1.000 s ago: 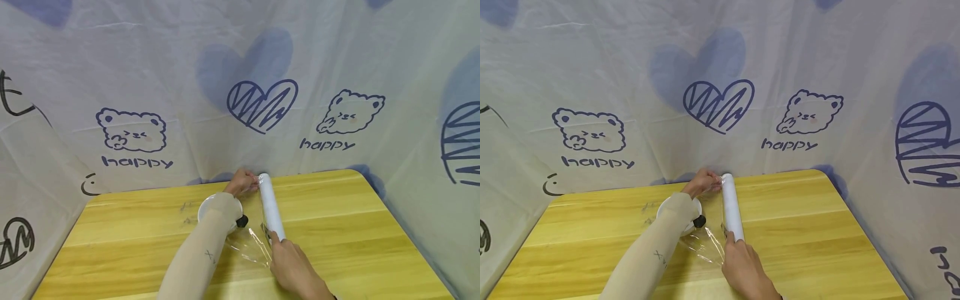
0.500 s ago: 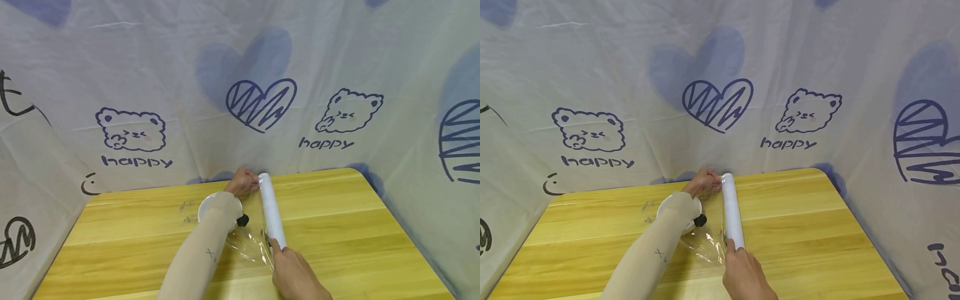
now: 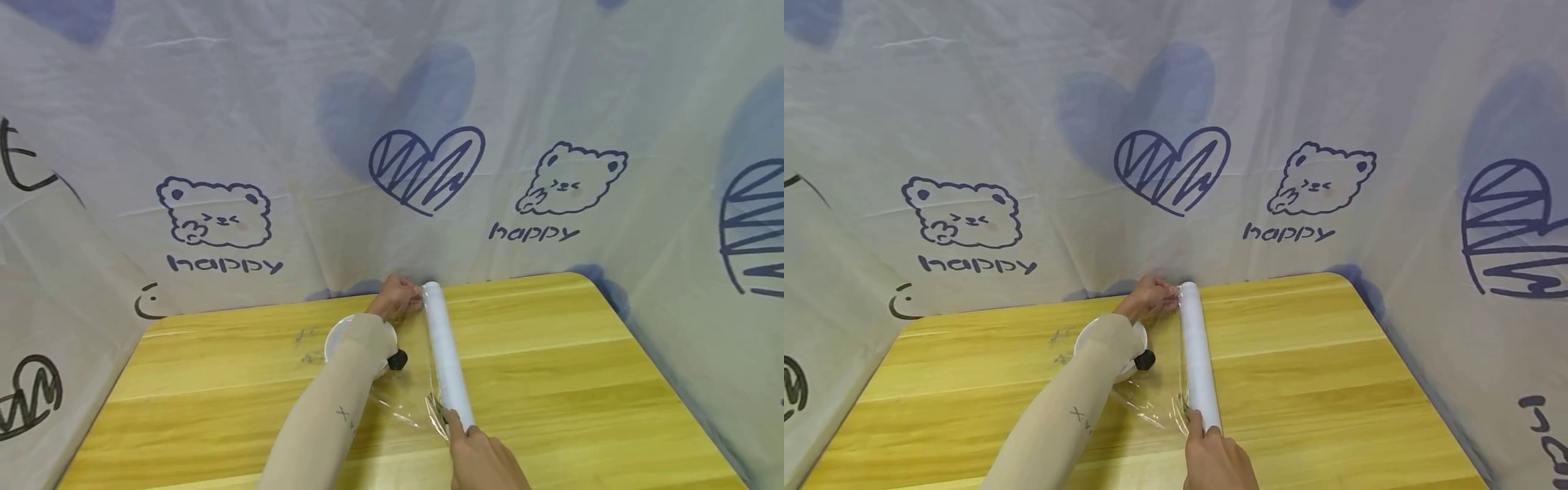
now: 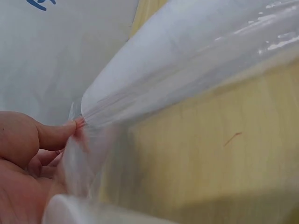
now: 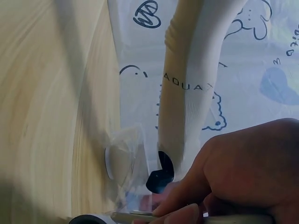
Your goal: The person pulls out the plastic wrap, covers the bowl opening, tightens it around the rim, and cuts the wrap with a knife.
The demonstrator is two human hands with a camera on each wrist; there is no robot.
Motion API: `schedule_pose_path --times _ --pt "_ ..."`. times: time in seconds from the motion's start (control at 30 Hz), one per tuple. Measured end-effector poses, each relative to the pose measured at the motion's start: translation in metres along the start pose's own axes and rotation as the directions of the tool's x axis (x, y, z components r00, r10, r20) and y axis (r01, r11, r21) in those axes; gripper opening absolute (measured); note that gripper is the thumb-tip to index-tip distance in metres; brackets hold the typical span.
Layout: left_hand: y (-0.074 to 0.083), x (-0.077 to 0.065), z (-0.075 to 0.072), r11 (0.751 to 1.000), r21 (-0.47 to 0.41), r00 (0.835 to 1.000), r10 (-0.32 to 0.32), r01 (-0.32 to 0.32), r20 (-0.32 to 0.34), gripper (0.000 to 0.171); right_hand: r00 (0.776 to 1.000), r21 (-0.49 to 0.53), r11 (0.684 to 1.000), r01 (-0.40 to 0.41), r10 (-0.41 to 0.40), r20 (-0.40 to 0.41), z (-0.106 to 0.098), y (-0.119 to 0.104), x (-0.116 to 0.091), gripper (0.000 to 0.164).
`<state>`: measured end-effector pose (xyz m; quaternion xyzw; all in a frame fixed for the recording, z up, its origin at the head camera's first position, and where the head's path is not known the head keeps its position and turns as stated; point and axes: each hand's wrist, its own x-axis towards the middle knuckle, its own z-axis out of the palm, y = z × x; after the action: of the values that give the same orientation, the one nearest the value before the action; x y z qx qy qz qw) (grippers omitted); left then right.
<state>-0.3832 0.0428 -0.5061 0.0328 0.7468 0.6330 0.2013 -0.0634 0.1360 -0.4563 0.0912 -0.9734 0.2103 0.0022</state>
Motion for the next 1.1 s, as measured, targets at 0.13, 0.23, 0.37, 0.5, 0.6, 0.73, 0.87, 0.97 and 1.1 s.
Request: schedule_pose_path --times 0.13,0.23,0.37,0.5,0.6,0.73,0.87,0.97,1.1 --pt "-0.002 0.004 0.004 1.0 -0.01 1.0 -0.015 0.015 -0.001 0.006 0.999 -0.008 1.0 -0.014 0.014 0.043 0.0 0.001 -0.002 0.063" --pt "0.007 -0.011 0.007 0.999 0.028 1.0 -0.016 0.016 -0.002 0.009 0.996 -0.021 0.999 -0.04 0.042 0.08 0.001 0.002 -0.003 0.063" --pt "0.01 -0.022 0.008 1.0 -0.004 0.999 -0.011 0.012 0.043 0.014 0.995 -0.026 0.998 -0.053 0.055 0.084 0.003 0.002 -0.004 0.062" --pt "0.008 -0.023 0.006 0.999 0.034 0.998 -0.022 0.02 0.06 0.015 0.996 -0.018 0.999 -0.049 0.05 0.078 0.004 0.002 -0.005 0.062" --pt "0.007 -0.021 0.005 0.997 0.065 0.998 -0.035 0.031 0.061 0.014 0.996 -0.004 0.999 -0.045 0.046 0.082 0.005 0.002 -0.005 0.063" --pt "0.007 -0.019 0.003 0.997 0.018 0.994 -0.07 0.069 0.083 0.013 0.996 0.003 0.999 -0.037 0.036 0.082 0.004 0.003 -0.005 0.064" --pt "0.009 -0.019 0.003 0.995 -0.001 0.99 -0.096 0.096 0.099 0.016 0.996 0.01 1.0 -0.026 0.025 0.08 0.002 0.004 -0.007 0.064" --pt "0.013 -0.02 0.003 0.993 0.004 0.986 -0.119 0.119 0.116 0.016 0.998 0.013 1.0 -0.009 0.008 0.069 0.0 0.005 -0.008 0.063" --pt "0.018 -0.019 0.003 0.99 0.023 0.982 -0.141 0.139 0.128 0.013 0.999 0.009 1.0 0.019 -0.019 0.042 -0.002 0.005 -0.009 0.065"
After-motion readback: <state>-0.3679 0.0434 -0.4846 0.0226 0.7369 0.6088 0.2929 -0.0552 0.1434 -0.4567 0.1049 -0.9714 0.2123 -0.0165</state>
